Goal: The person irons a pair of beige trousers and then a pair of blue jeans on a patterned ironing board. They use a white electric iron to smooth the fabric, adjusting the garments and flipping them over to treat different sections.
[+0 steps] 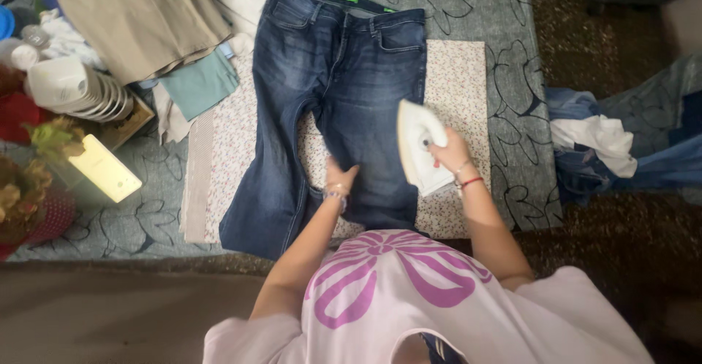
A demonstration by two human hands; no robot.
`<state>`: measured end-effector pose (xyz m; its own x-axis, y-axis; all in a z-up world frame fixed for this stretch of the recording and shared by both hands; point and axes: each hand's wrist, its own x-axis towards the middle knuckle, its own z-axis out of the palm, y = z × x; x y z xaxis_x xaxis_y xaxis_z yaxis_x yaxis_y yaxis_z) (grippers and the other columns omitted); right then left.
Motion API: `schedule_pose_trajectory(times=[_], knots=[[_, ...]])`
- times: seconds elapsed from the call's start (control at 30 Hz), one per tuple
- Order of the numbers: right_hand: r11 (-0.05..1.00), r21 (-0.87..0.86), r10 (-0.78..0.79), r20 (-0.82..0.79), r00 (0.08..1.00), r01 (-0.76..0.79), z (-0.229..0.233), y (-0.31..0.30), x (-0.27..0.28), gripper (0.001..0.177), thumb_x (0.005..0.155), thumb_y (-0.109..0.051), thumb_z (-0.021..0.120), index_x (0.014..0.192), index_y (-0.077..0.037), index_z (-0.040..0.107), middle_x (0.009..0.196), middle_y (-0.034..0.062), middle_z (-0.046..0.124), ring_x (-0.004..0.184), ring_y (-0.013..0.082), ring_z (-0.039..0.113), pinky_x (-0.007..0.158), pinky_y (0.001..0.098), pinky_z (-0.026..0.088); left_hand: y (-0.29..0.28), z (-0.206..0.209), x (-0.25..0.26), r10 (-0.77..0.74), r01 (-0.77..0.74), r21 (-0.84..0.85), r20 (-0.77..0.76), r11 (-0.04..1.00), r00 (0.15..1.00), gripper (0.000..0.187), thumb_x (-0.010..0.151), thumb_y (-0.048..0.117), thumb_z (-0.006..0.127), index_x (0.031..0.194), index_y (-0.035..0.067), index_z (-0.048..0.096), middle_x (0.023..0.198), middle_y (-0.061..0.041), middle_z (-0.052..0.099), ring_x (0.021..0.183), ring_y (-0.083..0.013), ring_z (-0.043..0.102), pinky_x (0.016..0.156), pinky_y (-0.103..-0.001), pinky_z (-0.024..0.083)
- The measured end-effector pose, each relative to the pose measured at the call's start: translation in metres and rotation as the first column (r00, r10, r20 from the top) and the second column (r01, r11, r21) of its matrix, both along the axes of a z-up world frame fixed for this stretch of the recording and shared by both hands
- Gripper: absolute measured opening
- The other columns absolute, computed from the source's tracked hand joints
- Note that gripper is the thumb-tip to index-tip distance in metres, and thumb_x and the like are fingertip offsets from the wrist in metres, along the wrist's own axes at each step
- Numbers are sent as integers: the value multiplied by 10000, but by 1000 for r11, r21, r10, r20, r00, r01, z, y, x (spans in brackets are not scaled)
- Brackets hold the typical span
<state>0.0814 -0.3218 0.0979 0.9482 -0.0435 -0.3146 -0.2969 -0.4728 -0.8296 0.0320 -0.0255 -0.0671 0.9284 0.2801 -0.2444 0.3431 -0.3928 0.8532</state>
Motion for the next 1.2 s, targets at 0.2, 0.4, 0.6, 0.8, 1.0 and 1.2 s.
schedule_pose_trajectory(times=[0.2,0.4,0.6,0.8,1.0,1.2], knots=[[954,297,-102,171,980,48,46,-3,17,272,882,-4,684,1111,43,544,847,88,662,527,148,592,466,302,486,-44,97,12,-114,107,147,42,983,993,559,965,524,608,1167,8,680,1175,-248,700,1124,-430,652,987,-474,503],[886,463,-74,93,993,22,73,44,27,283,877,-8,683,1126,-4,549,820,67,633,552,128,588,496,285,512,5,157,-33,-5,-86,539,166,838,986,468,975,500,610,1067,43,659,1101,-220,700,1026,-439,666,844,-525,511],[852,521,34,54,998,-57,77,86,11,225,911,-16,681,1086,11,542,796,74,609,564,136,586,521,291,516,-30,68,-30,-104,113,22,-247,993,963,713,819,299,741,1372,-23,426,1171,-306,669,1094,-467,663,977,-469,529],[851,513,48,132,990,-109,131,121,11,217,936,-20,657,1116,-5,535,814,59,599,602,114,581,548,292,540,-121,46,16,-455,584,-433,371,686,809,459,982,300,629,1350,28,598,1354,-249,652,1247,-397,622,1067,-418,481],[854,492,70,217,974,-171,154,156,30,226,957,-29,652,1140,0,523,872,52,604,646,109,584,565,286,540,4,91,-56,-713,659,310,98,685,694,357,977,308,626,1233,60,640,1297,-190,664,1178,-355,633,1033,-433,496],[875,480,-4,139,990,-64,121,192,33,264,923,-38,673,1140,4,530,864,55,608,656,104,593,564,287,555,95,107,3,-128,-73,548,320,833,939,788,739,200,735,1422,-47,429,1294,-260,565,1139,-402,545,920,-501,470]])
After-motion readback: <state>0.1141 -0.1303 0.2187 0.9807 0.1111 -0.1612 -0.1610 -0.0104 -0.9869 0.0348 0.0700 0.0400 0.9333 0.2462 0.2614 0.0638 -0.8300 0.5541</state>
